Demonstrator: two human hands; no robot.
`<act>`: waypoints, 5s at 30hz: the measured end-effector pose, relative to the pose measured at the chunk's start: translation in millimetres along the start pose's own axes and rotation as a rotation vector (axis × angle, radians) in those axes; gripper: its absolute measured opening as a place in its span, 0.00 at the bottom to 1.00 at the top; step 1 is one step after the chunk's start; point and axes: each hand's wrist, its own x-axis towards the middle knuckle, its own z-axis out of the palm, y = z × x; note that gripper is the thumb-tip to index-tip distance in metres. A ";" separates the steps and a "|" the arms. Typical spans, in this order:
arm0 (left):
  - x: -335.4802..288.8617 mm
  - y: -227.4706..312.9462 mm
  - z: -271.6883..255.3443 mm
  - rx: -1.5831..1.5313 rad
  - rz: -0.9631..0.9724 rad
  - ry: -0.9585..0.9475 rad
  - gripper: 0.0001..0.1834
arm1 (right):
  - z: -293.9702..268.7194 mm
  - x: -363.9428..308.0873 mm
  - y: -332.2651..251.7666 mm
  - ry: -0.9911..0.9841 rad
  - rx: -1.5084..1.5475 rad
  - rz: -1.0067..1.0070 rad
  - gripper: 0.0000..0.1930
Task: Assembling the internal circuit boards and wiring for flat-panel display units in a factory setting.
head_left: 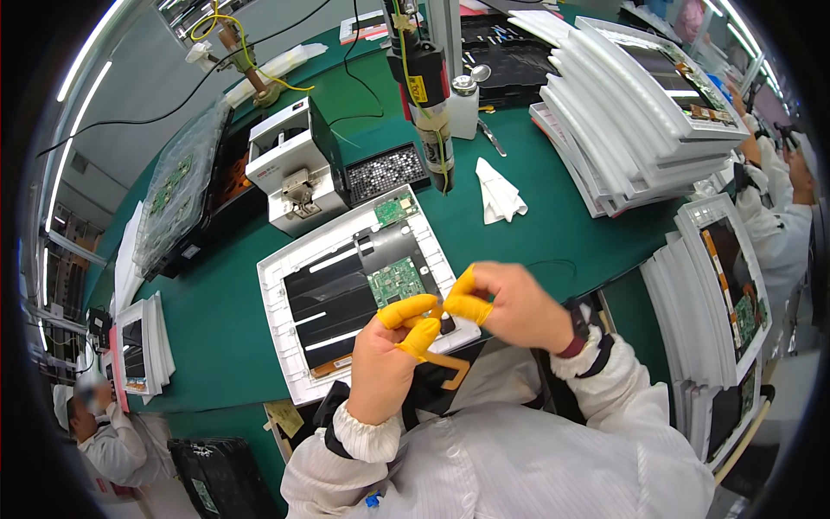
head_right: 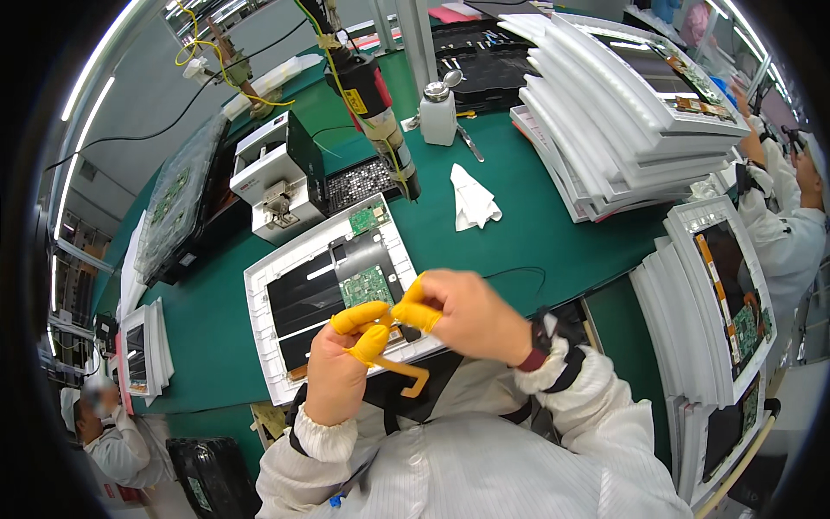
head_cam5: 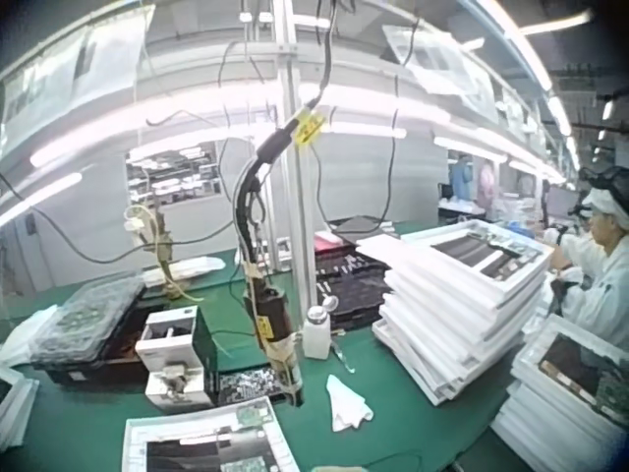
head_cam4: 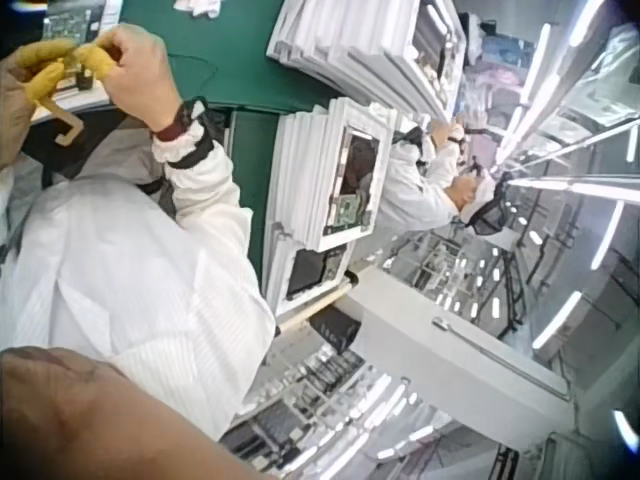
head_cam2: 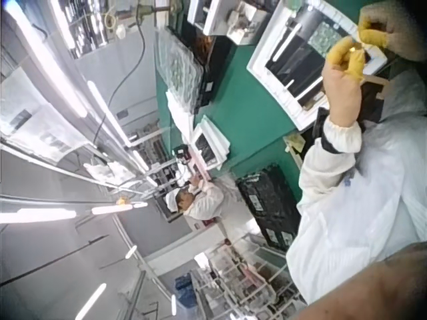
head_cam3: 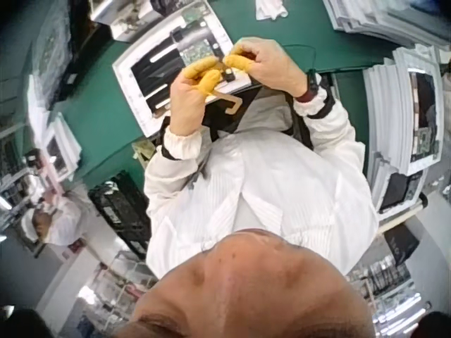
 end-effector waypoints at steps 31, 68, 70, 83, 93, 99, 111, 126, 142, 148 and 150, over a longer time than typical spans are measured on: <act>-37.0 -9.7 -19.5 -0.166 -0.015 -0.012 0.18 | -88.1 109.1 114.2 0.258 -0.345 0.300 0.09; -50.2 -12.6 -30.8 -0.175 -0.034 0.144 0.16 | -128.6 212.5 94.5 0.465 -0.874 -0.144 0.07; -52.2 -12.8 -32.3 -0.179 -0.038 0.163 0.16 | -125.5 217.2 90.5 0.398 -0.918 -0.116 0.08; -37.0 -7.8 -24.0 -0.061 -0.115 0.168 0.13 | -131.3 209.2 112.9 0.541 -0.957 -0.277 0.07; -16.1 -12.5 -25.9 -0.152 -0.114 0.185 0.15 | -40.2 38.9 -20.1 0.078 -0.417 -0.284 0.15; -13.1 -16.2 -17.4 -0.171 -0.121 0.143 0.14 | 4.6 13.5 -26.2 -0.207 -0.235 -0.353 0.16; -12.8 -21.4 -13.3 -0.300 -0.075 0.165 0.15 | 19.4 20.3 -1.7 -0.127 -0.448 -0.462 0.14; -11.3 -22.3 -12.3 -0.299 -0.068 0.115 0.14 | 20.1 18.3 -3.6 -0.162 -0.417 -0.514 0.15; -12.7 -6.2 -18.5 -0.481 0.204 0.309 0.27 | 18.4 -14.5 7.8 0.189 1.096 0.069 0.15; -18.2 -21.5 -5.1 -0.243 0.245 0.327 0.29 | 29.2 -7.5 -9.1 0.271 1.010 0.080 0.17; -20.5 -22.5 -1.1 -0.248 0.252 0.327 0.28 | 33.1 -4.1 -8.9 0.251 0.991 0.156 0.16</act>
